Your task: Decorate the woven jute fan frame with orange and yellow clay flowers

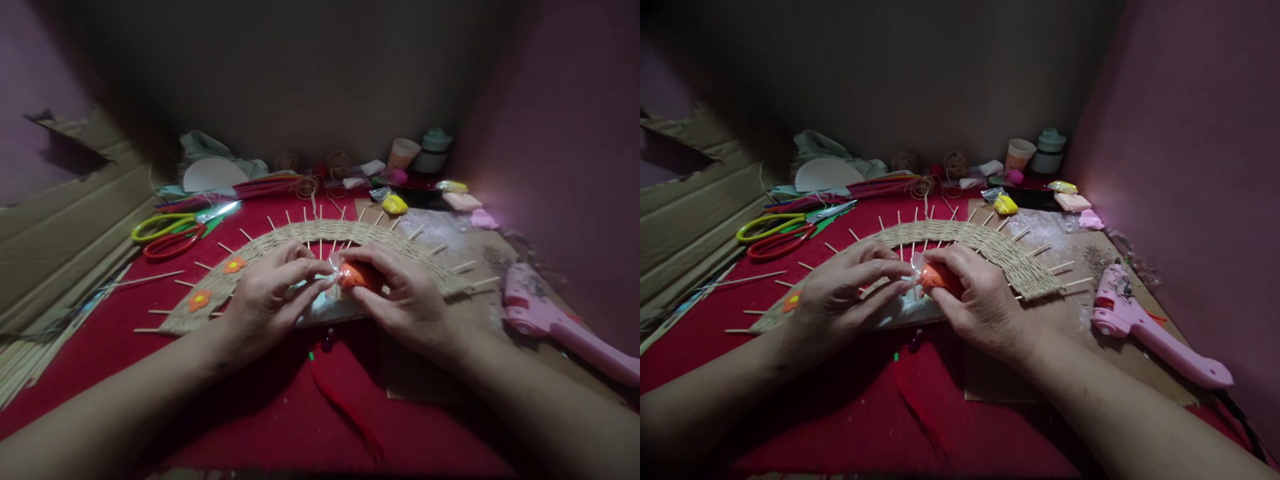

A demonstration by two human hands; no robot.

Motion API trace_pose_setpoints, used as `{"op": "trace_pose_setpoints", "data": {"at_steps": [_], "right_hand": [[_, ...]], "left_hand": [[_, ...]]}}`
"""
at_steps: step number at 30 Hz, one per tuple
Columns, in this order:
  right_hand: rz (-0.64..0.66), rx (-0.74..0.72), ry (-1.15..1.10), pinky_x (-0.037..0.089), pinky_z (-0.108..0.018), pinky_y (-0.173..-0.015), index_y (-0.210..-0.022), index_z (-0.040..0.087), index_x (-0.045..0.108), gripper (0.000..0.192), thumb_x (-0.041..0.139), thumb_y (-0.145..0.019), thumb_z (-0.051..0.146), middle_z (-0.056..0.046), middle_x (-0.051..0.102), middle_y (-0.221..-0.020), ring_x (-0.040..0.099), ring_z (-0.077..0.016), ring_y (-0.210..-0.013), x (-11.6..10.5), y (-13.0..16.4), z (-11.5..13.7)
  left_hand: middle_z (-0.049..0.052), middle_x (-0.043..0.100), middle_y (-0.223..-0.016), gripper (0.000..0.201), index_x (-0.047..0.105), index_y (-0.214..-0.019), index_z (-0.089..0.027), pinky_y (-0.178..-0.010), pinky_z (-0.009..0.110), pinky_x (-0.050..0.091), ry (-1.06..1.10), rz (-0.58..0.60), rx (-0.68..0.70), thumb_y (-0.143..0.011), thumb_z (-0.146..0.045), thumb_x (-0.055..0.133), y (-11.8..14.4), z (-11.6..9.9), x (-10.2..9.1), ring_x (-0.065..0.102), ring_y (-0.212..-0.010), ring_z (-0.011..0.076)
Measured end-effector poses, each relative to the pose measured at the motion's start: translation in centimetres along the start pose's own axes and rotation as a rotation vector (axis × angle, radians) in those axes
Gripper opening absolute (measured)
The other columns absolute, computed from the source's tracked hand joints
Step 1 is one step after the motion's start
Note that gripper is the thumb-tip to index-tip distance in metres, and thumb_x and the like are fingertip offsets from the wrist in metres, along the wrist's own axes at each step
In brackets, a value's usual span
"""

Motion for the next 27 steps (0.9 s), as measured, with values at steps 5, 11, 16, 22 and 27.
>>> {"op": "trace_pose_setpoints", "data": {"at_steps": [5,11,16,22,27], "right_hand": [[0.022,-0.028,-0.004,0.049,-0.031,-0.077,-0.104,0.017,0.057,0.026,0.057,-0.079,0.011,-0.008,0.065,-0.095,0.06,-0.0163,-0.087,0.4,0.2,0.2],[0.056,-0.021,-0.011,0.049,-0.03,-0.077,-0.103,0.021,0.055,0.025,0.056,-0.08,0.011,-0.005,0.064,-0.095,0.061,-0.0153,-0.086,0.4,0.2,0.5],[0.132,0.006,-0.059,0.048,-0.025,-0.071,-0.101,0.019,0.055,0.024,0.054,-0.08,0.009,-0.003,0.064,-0.089,0.06,-0.0124,-0.079,1.3,0.4,0.6],[0.088,0.085,-0.096,0.048,-0.025,-0.069,-0.097,0.02,0.057,0.026,0.054,-0.075,0.007,-0.001,0.065,-0.087,0.06,-0.0123,-0.077,0.8,0.2,-0.6],[-0.018,0.227,-0.094,0.048,-0.028,-0.066,-0.092,0.019,0.059,0.016,0.057,-0.076,0.016,-0.001,0.064,-0.082,0.059,-0.013,-0.073,-0.2,0.1,-2.9]], "left_hand": [[0.001,0.056,-0.071,0.009,0.068,-0.085,-0.018,-0.059,0.022,0.044,-0.046,0.033,-0.023,-0.084,-0.021,0.06,-0.1,0.5,0.6,0.054,-0.065,0.0109],[0.004,0.058,-0.076,0.012,0.065,-0.092,-0.016,-0.063,0.025,0.047,-0.086,-0.03,0.059,-0.087,-0.02,0.055,0.6,-0.7,0.5,0.055,-0.07,0.013],[0.004,0.057,-0.071,0.01,0.065,-0.084,-0.012,-0.061,0.025,0.046,-0.107,-0.044,0.122,-0.084,-0.014,0.055,0.7,-1.9,0.7,0.053,-0.066,0.0125],[0.0,0.056,-0.063,0.01,0.063,-0.07,-0.017,-0.047,0.021,0.039,0.399,0.15,-0.316,-0.079,-0.02,0.061,0.1,2.2,0.6,0.049,-0.055,0.0094],[0.001,0.056,-0.062,0.007,0.066,-0.069,-0.018,-0.049,0.024,0.043,0.933,-0.065,-0.526,-0.075,-0.016,0.064,0.1,5.4,-1.1,0.049,-0.054,0.0095]]}}
Point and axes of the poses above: each hand's wrist, its own y-axis away from the middle knuckle, its own x-axis out of the palm, z = x × y, the point moved 9 cm from there along -y, towards the middle knuckle
